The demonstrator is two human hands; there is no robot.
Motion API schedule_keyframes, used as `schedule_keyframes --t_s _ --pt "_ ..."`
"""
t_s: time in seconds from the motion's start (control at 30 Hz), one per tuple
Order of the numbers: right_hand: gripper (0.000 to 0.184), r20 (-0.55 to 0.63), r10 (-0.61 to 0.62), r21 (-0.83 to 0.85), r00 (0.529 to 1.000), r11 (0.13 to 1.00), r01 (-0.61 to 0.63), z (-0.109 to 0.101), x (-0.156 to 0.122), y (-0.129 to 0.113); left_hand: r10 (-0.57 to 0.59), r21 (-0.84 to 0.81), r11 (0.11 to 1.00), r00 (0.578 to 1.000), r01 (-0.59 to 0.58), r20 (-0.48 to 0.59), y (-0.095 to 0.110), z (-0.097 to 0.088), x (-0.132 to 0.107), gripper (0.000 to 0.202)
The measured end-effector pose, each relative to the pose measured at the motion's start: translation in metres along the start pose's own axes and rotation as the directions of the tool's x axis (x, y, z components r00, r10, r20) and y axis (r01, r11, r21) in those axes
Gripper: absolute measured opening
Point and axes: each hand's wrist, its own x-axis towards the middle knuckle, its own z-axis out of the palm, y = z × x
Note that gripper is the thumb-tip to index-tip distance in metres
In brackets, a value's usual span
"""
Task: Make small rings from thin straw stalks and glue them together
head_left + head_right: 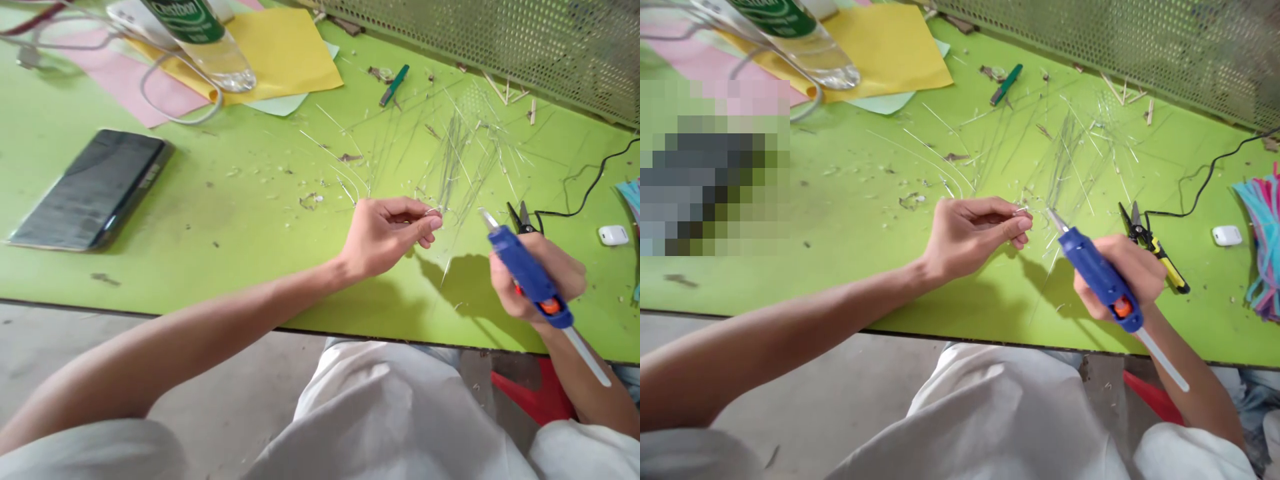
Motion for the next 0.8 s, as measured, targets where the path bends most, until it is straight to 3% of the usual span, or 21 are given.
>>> schedule_keyframes --t_s 0.13,0.33,0.8 --pt "0.013 0.091 -0.111 -0.064 0.990 0.991 0.117 0.0067 -0.0031 0.0012 0.043 0.071 0.997 0.999 -0.042 -0.020 -0.0001 0.0024 -0.0046 0.036" --pt "0.027 0.112 -0.126 -0.138 0.986 0.980 0.141 0.0083 -0.0017 0.0026 0.115 0.145 0.983 0.993 -0.111 -0.021 0.0005 0.0032 -0.0092 0.012" --pt "0.033 0.191 -0.079 -0.164 0.978 0.980 0.111 0.0076 -0.0062 0.0064 0.257 0.311 0.916 0.966 -0.252 0.026 -0.0034 0.0007 -0.0101 0.008"
